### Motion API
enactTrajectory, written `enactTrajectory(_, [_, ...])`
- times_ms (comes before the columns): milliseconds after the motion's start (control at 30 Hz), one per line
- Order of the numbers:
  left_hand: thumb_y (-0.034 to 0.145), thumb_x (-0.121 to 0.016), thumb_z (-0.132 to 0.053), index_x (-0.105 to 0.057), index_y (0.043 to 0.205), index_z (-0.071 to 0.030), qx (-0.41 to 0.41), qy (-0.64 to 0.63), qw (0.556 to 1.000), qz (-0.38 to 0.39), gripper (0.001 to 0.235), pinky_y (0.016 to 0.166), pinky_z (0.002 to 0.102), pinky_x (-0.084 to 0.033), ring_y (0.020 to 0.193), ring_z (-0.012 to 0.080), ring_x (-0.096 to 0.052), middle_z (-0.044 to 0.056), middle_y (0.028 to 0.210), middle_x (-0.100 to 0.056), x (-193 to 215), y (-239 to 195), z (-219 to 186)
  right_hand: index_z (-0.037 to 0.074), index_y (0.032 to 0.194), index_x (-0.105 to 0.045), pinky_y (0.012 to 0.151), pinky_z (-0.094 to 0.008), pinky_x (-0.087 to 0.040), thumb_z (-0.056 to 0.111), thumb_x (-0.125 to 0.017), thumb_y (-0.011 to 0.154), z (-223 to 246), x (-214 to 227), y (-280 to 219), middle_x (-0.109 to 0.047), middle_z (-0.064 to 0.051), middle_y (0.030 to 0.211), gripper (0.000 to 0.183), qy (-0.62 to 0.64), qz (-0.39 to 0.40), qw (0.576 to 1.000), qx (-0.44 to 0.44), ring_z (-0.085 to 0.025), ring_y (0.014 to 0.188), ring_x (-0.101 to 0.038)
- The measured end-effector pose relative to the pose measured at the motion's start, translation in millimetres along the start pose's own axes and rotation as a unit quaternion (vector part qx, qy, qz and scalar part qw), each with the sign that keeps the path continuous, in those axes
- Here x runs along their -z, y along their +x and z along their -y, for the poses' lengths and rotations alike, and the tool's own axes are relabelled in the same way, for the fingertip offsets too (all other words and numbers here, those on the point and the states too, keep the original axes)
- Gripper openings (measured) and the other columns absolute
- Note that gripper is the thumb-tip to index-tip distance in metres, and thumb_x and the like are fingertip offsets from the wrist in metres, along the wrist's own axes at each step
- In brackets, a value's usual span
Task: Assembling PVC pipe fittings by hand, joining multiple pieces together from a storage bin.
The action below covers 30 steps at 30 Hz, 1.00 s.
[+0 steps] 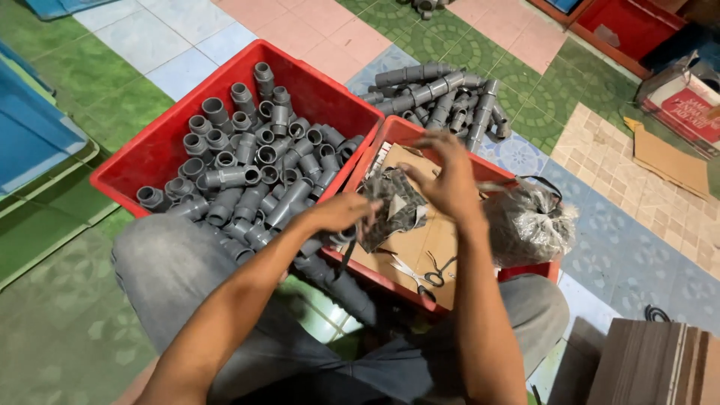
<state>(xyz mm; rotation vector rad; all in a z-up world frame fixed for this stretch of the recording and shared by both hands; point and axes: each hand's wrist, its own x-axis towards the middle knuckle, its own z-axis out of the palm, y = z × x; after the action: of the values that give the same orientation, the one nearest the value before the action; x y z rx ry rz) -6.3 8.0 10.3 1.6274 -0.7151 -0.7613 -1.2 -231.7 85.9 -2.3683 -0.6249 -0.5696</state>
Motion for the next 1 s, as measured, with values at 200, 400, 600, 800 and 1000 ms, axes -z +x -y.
enactTrajectory(200, [0.104, -0.045, -0.038, -0.074, 0.078, -0.014, 0.009, 0.074, 0.989, -0.128, 0.046, 0.079, 0.031, -0.051, 0.077, 0.0197, -0.071, 0.007, 0.074, -0.076, 8, 19, 22, -0.002, 0.092, -0.074, 0.089, -0.051, -0.050, 0.044, -0.070, 0.087, 39, -51, -64, -0.074, -0.026, 0.093, 0.046, 0.075, 0.377, 0.877, -0.289, -0.043, 0.102, -0.069])
enactTrajectory(400, [0.107, -0.041, -0.032, -0.066, 0.071, -0.006, 0.017, -0.011, 0.994, -0.106, 0.052, 0.068, 0.031, -0.057, 0.057, 0.0213, -0.073, 0.011, 0.063, -0.071, 6, 11, 18, 0.000, 0.095, -0.072, 0.078, -0.049, -0.051, 0.022, -0.071, 0.092, 25, -102, -95, -0.067, -0.025, 0.085, 0.023, 0.260, 0.377, 0.875, -0.157, -0.042, 0.083, -0.067])
enactTrajectory(600, [0.103, -0.051, -0.035, -0.072, 0.077, -0.010, 0.024, 0.004, 0.988, -0.153, 0.042, 0.075, 0.031, -0.048, 0.073, 0.0185, -0.063, 0.006, 0.074, -0.072, 13, -5, -13, 0.002, 0.076, -0.074, 0.070, -0.043, -0.050, 0.021, -0.062, 0.096, 26, -84, -90, -0.067, -0.017, 0.066, 0.031, 0.310, 0.302, 0.887, -0.163, -0.028, 0.066, -0.063])
enactTrajectory(800, [0.101, -0.052, -0.024, -0.060, 0.085, 0.006, -0.002, -0.014, 0.998, 0.057, 0.035, 0.076, 0.050, -0.060, 0.087, 0.0370, -0.071, 0.029, 0.086, -0.069, 14, -29, -28, -0.005, 0.086, -0.066, 0.063, -0.036, -0.062, 0.019, -0.055, 0.102, -22, -65, -78, -0.067, -0.016, 0.072, 0.031, 0.501, 0.120, 0.814, -0.268, -0.025, 0.063, -0.070])
enactTrajectory(1000, [0.108, -0.040, -0.038, -0.068, 0.091, -0.007, -0.014, -0.005, 0.988, 0.155, 0.045, 0.079, 0.032, -0.057, 0.077, 0.0164, -0.072, 0.010, 0.072, -0.075, -11, 4, 6, -0.010, 0.090, -0.058, 0.058, -0.037, -0.064, 0.024, -0.051, 0.104, 1, -55, -48, -0.054, -0.015, 0.076, 0.037, 0.570, -0.018, 0.790, -0.226, -0.023, 0.068, -0.063])
